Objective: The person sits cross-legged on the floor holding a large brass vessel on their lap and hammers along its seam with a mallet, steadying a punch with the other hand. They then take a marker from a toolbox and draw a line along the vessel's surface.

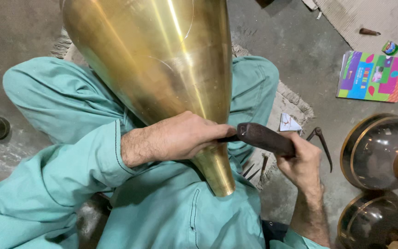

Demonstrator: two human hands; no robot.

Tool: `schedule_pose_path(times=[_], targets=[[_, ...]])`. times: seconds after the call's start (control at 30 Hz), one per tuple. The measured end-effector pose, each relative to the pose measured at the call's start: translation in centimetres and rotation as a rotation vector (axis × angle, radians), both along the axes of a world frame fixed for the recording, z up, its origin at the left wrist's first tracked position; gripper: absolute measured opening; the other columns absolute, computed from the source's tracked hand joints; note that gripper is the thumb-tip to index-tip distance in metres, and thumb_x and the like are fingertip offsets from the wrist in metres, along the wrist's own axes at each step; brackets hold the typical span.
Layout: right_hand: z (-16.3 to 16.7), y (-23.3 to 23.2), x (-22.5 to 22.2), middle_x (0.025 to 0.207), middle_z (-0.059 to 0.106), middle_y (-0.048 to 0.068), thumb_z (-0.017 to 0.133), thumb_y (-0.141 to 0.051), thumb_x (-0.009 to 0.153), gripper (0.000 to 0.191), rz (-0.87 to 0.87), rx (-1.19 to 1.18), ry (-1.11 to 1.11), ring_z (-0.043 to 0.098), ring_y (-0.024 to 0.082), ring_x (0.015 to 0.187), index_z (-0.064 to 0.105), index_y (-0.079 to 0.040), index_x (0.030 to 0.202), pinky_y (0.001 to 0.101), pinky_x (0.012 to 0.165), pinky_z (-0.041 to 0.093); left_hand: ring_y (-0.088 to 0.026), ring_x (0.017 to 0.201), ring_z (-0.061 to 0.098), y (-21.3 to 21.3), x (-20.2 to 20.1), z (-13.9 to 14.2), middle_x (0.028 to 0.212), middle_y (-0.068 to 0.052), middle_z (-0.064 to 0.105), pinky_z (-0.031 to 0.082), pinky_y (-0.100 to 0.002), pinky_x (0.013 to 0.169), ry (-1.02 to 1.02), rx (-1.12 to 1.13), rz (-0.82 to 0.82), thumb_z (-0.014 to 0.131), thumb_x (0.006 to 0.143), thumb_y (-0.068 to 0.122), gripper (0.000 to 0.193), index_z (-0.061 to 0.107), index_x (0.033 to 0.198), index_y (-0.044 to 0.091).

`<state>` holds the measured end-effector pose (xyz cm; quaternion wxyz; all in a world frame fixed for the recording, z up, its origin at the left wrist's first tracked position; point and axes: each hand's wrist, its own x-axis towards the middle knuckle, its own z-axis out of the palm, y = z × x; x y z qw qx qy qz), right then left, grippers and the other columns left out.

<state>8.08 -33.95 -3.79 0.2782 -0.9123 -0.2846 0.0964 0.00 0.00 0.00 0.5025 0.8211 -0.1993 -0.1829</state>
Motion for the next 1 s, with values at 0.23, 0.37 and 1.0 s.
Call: schedule_pose_path(times=[0.23,0.37,1.0], targets=[[0.5,-0.7,1.5,0.082,0.067,0.010,0.082,-0.001,0.085,0.018,0.030,0.162,0.003,0.061,0.019,0.070,0.067,-0.001,0.096,0.0309,0.067,0.051,-0.038,0.093,0.073,0.3,-0.9,0.3,0.105,-0.016,0.074,0.060,-0.048,0.076,-0.069,-0.089,0.091,0.064,0.097,0.015,0.041,0.055,0.137,0.013],[1.0,-0.2,2.0,0.087,0.066,0.009,0.080,0.000,0.086,0.020,-0.108,0.332,0.192,0.061,0.017,0.077,0.068,-0.003,0.102,0.0302,0.068,0.049,-0.038,0.097,0.073,0.3,-1.7,0.6,0.106,-0.017,0.074,0.060,-0.047,0.079,-0.069,-0.106,0.146,0.064,0.098,0.013,0.038,0.056,0.135,0.011],[6.8,2.8,7.2,0.070,0.054,0.005,0.080,-0.012,0.084,0.025,0.160,-0.008,0.120,0.052,0.013,0.063,0.065,-0.011,0.104,0.0306,0.057,0.042,-0.039,0.104,0.073,-0.8,-5.6,-0.1,0.114,-0.020,0.072,0.062,-0.041,0.085,-0.210,-0.213,0.510,0.067,0.098,0.003,0.037,0.058,0.134,0.000]])
